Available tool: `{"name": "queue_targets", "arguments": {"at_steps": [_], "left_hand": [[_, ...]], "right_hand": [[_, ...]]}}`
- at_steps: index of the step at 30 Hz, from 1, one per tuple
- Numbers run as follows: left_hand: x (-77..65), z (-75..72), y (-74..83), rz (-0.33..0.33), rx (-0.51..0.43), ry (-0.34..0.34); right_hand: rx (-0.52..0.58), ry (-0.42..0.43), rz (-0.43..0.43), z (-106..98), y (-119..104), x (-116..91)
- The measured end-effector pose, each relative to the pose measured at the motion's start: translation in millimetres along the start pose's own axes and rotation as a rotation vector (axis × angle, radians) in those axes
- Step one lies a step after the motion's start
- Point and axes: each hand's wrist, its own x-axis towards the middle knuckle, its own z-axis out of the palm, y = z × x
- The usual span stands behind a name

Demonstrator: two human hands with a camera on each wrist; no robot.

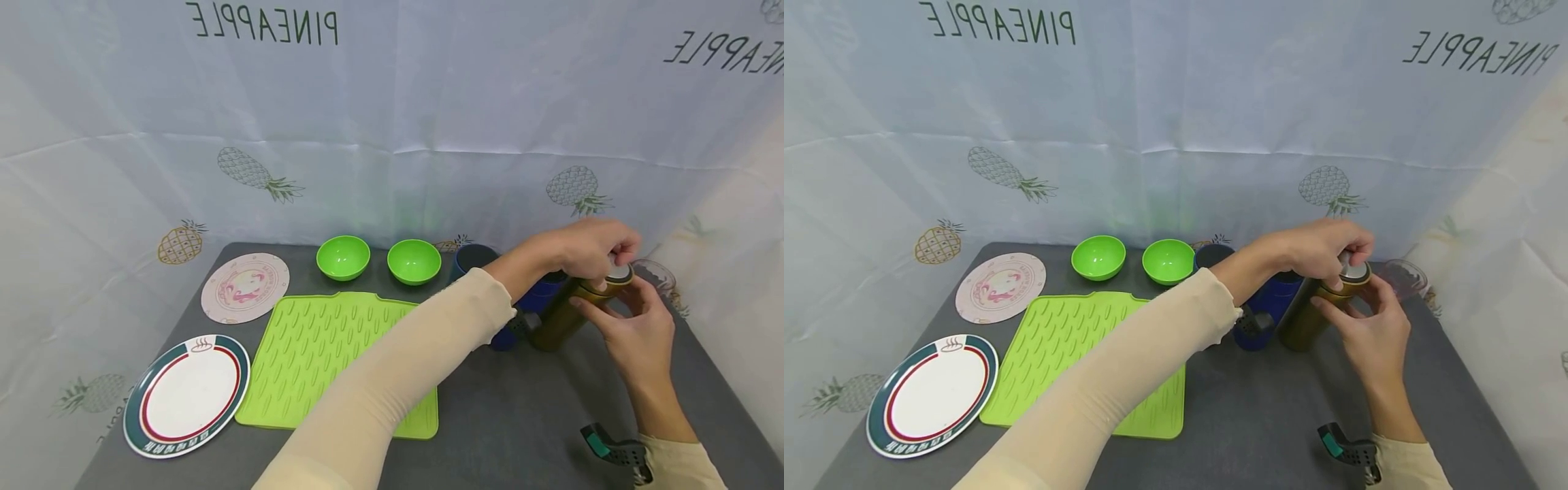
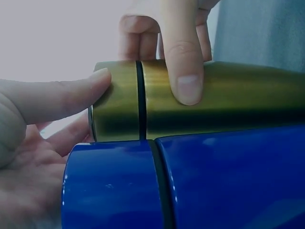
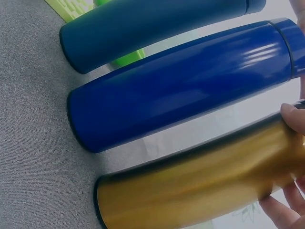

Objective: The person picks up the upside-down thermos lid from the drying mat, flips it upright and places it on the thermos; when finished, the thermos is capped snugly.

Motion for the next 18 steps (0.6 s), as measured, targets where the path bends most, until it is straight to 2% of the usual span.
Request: {"name": "queue_targets", "arguments": {"at_steps": [7,13,18], "left_hand": [[0.1,0.1,-1.5,0.008,0.008,-0.017],[-0.9,3.4,-0.1,-0.006,0.04,-0.028],[-3.8,8.3,2.1,0.015,0.084,-0.019]], "right_hand": [[0.004,-0.002,-0.002,0.7,0.5,0.1],[0.034,-0.005,-0.023,2.7,0.6,-0.8],[0.018,-0.029,-0.036,-1.0,2.0,-1.8]]}}
